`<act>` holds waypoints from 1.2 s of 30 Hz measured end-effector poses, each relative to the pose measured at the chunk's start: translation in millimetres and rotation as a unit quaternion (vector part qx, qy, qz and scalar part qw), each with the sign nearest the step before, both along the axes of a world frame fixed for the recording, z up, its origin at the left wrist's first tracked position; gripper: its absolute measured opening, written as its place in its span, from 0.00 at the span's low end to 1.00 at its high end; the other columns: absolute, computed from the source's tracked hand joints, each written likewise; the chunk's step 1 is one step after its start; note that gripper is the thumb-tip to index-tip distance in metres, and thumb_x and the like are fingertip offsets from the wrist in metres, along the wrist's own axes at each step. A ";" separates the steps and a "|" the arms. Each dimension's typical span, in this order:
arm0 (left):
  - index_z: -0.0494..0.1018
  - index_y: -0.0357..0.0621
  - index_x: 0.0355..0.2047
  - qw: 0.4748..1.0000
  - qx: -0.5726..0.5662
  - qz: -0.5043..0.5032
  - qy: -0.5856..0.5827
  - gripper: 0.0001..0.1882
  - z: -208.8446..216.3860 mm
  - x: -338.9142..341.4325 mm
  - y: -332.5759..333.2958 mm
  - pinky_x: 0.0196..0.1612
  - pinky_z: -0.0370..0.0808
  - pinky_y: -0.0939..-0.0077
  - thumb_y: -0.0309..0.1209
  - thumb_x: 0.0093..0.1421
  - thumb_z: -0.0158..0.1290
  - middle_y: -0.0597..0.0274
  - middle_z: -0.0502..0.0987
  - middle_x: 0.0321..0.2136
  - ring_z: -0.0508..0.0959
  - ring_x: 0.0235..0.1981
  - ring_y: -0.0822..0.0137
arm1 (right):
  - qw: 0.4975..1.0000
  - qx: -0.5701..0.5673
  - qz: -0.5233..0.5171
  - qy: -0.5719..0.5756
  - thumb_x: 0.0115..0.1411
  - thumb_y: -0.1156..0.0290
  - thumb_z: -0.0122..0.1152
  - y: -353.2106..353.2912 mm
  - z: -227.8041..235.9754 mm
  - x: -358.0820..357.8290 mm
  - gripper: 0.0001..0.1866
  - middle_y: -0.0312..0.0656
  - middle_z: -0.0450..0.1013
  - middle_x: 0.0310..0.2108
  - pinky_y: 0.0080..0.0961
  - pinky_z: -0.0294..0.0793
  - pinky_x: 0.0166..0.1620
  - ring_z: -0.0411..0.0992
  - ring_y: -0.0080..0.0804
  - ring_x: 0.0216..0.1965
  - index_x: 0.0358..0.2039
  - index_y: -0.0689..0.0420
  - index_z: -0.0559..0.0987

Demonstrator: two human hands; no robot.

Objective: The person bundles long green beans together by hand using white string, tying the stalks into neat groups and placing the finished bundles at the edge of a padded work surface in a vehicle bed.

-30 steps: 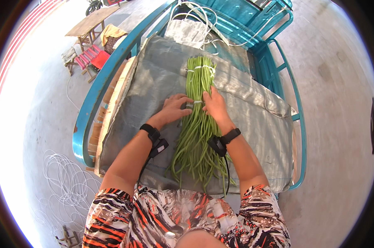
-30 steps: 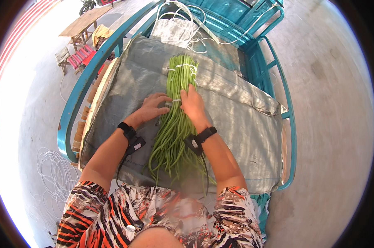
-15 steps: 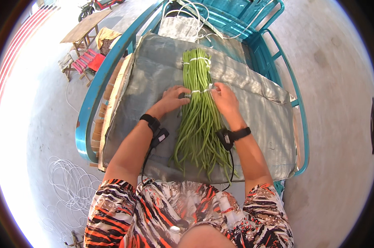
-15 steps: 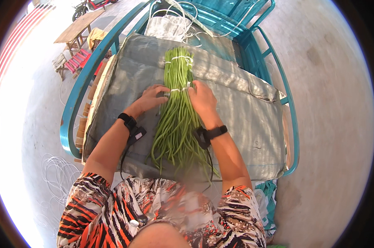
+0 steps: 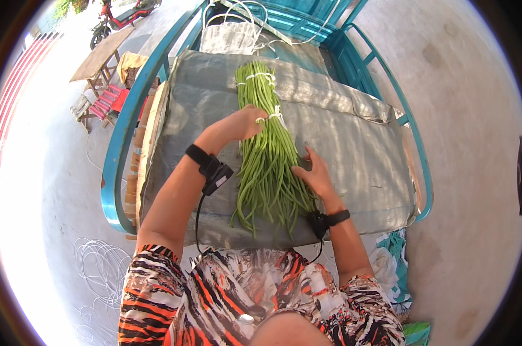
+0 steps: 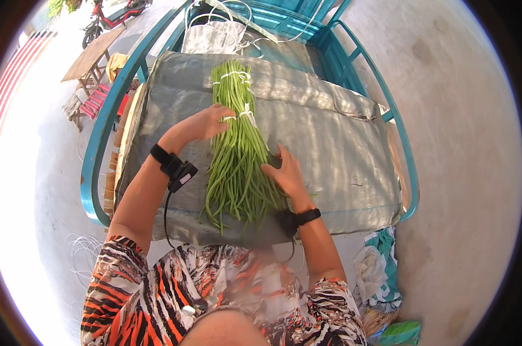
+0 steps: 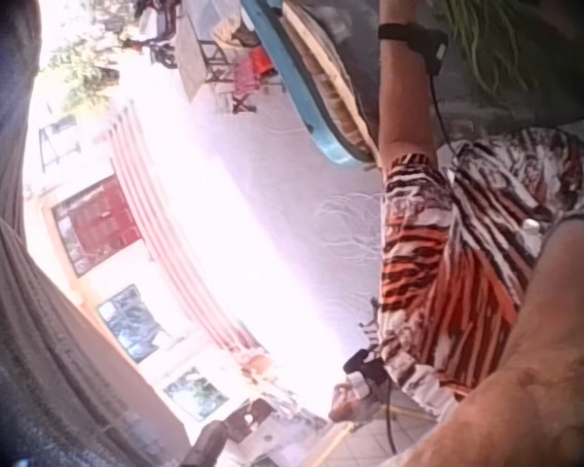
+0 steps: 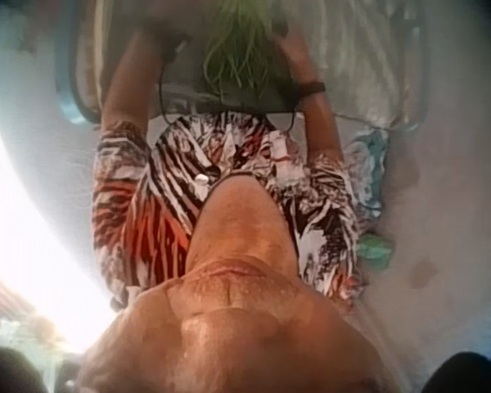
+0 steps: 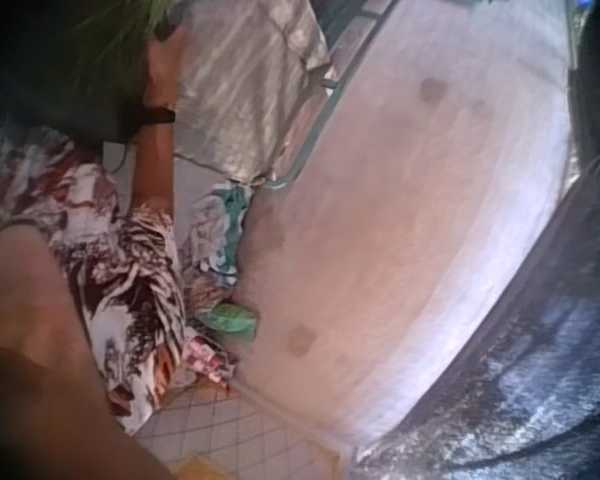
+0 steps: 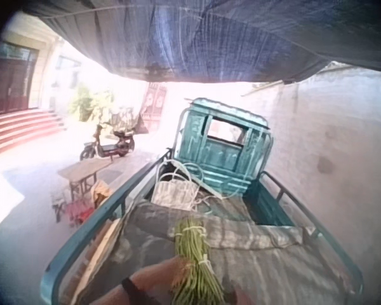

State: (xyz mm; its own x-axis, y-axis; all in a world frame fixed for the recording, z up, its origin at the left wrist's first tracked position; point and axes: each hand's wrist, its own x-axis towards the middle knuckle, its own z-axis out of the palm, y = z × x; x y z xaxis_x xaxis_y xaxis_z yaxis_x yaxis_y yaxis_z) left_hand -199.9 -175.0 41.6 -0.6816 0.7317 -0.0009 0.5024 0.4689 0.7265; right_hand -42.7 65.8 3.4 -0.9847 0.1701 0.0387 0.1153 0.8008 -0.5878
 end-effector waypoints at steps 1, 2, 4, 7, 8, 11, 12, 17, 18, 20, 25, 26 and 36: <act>0.66 0.45 0.53 0.996 0.048 -0.039 0.065 0.22 -2.7 -6.3 5.8 0.56 0.62 0.63 0.24 0.57 0.47 0.49 0.65 0.52 0.65 0.53 0.48 | 1.000 0.003 -0.006 -0.025 0.47 0.56 0.64 0.0 6.0 -2.8 0.37 0.52 0.69 0.46 0.37 0.62 0.53 0.65 0.46 0.49 0.55 0.60 0.66; 0.66 0.45 0.53 0.996 0.047 -0.039 0.067 0.22 -5.7 -11.8 12.9 0.56 0.62 0.63 0.24 0.57 0.47 0.49 0.65 0.52 0.65 0.53 0.48 | 1.000 0.002 -0.006 -0.023 0.47 0.56 0.64 4.5 4.4 -8.1 0.37 0.52 0.69 0.46 0.37 0.62 0.53 0.65 0.46 0.49 0.55 0.60 0.66; 0.65 0.48 0.55 0.991 0.010 -0.006 0.132 0.26 -4.2 -14.1 32.0 0.59 0.60 0.62 0.20 0.55 0.44 0.54 0.63 0.55 0.63 0.55 0.48 | 0.997 0.044 0.067 -0.021 0.47 0.56 0.65 16.6 -4.9 -14.9 0.29 0.47 0.72 0.37 0.35 0.66 0.47 0.68 0.41 0.43 0.47 0.59 0.73; 0.64 0.52 0.57 0.988 -0.095 -0.001 0.125 0.29 -1.6 -13.4 51.9 0.60 0.58 0.61 0.17 0.53 0.42 0.59 0.61 0.58 0.60 0.58 0.49 | 0.985 -0.167 0.037 -0.014 0.47 0.55 0.64 17.7 -17.3 -9.9 0.24 0.44 0.74 0.32 0.34 0.68 0.43 0.71 0.41 0.37 0.40 0.59 0.76; 0.64 0.52 0.57 0.988 -0.094 -0.002 0.125 0.29 -1.5 -12.8 54.4 0.60 0.58 0.61 0.17 0.53 0.42 0.59 0.61 0.58 0.60 0.58 0.49 | 0.985 -0.166 0.036 -0.014 0.47 0.55 0.64 18.5 -19.0 -9.3 0.24 0.44 0.74 0.32 0.34 0.68 0.43 0.71 0.41 0.37 0.40 0.59 0.76; 0.64 0.55 0.57 0.977 -0.136 -0.004 0.162 0.30 -11.0 -9.3 51.4 0.60 0.59 0.60 0.18 0.53 0.45 0.61 0.60 0.59 0.59 0.57 0.49 | 0.982 -0.188 0.013 0.004 0.49 0.57 0.64 -0.9 -11.1 -4.8 0.20 0.42 0.73 0.29 0.31 0.68 0.38 0.71 0.35 0.31 0.35 0.60 0.75; 0.65 0.56 0.56 0.974 -0.133 0.005 0.181 0.29 -15.3 -10.0 48.3 0.59 0.60 0.60 0.19 0.53 0.47 0.62 0.60 0.59 0.60 0.56 0.50 | 0.993 -0.114 0.014 -0.021 0.50 0.60 0.63 -16.9 6.8 -3.1 0.18 0.41 0.71 0.27 0.28 0.68 0.37 0.69 0.31 0.30 0.34 0.60 0.74; 0.68 0.56 0.53 0.964 -0.124 -0.012 0.234 0.25 -19.7 -17.0 54.3 0.56 0.64 0.60 0.23 0.53 0.52 0.64 0.61 0.58 0.64 0.52 0.52 | 0.991 -0.123 -0.002 -0.048 0.52 0.65 0.61 -13.2 -0.9 -6.8 0.13 0.36 0.68 0.23 0.23 0.66 0.33 0.66 0.22 0.27 0.31 0.61 0.72; 0.69 0.56 0.52 0.965 -0.114 -0.015 0.236 0.24 -20.6 -18.2 56.8 0.56 0.64 0.61 0.24 0.53 0.52 0.65 0.62 0.57 0.65 0.52 0.53 | 0.976 -0.209 0.011 -0.059 0.53 0.63 0.60 -0.4 -14.0 -10.5 0.13 0.35 0.69 0.23 0.22 0.65 0.32 0.67 0.22 0.26 0.30 0.60 0.73; 0.69 0.56 0.51 0.966 -0.106 -0.018 0.237 0.23 -20.3 -19.4 58.2 0.55 0.65 0.61 0.25 0.54 0.52 0.65 0.63 0.56 0.65 0.51 0.53 | 0.953 -0.295 0.025 -0.069 0.55 0.62 0.59 10.3 -17.9 -13.1 0.13 0.35 0.70 0.23 0.22 0.65 0.30 0.68 0.22 0.26 0.30 0.60 0.74; 0.69 0.59 0.50 0.970 -0.129 -0.028 0.202 0.21 -4.0 -23.6 48.5 0.55 0.65 0.61 0.27 0.56 0.50 0.66 0.64 0.55 0.65 0.53 0.56 | 0.915 -0.378 -0.045 -0.136 0.58 0.63 0.56 -14.7 55.2 -12.1 0.11 0.33 0.68 0.21 0.21 0.64 0.25 0.66 0.20 0.23 0.31 0.58 0.73; 0.69 0.59 0.50 0.970 -0.128 -0.032 0.203 0.21 -2.4 -25.9 49.7 0.55 0.65 0.61 0.27 0.56 0.50 0.66 0.64 0.55 0.65 0.53 0.56 | 0.914 -0.379 -0.049 -0.134 0.58 0.63 0.56 -20.7 70.5 -8.7 0.11 0.33 0.68 0.21 0.21 0.64 0.25 0.66 0.20 0.23 0.31 0.58 0.73; 0.69 0.54 0.52 0.981 -0.104 -0.059 0.154 0.32 -17.9 -40.9 42.1 0.54 0.65 0.60 0.13 0.46 0.42 0.60 0.64 0.57 0.66 0.54 0.50 | 0.994 0.061 0.089 -0.003 0.56 0.60 0.54 -34.9 70.3 12.7 0.14 0.44 0.73 0.33 0.36 0.69 0.39 0.71 0.43 0.36 0.36 0.56 0.76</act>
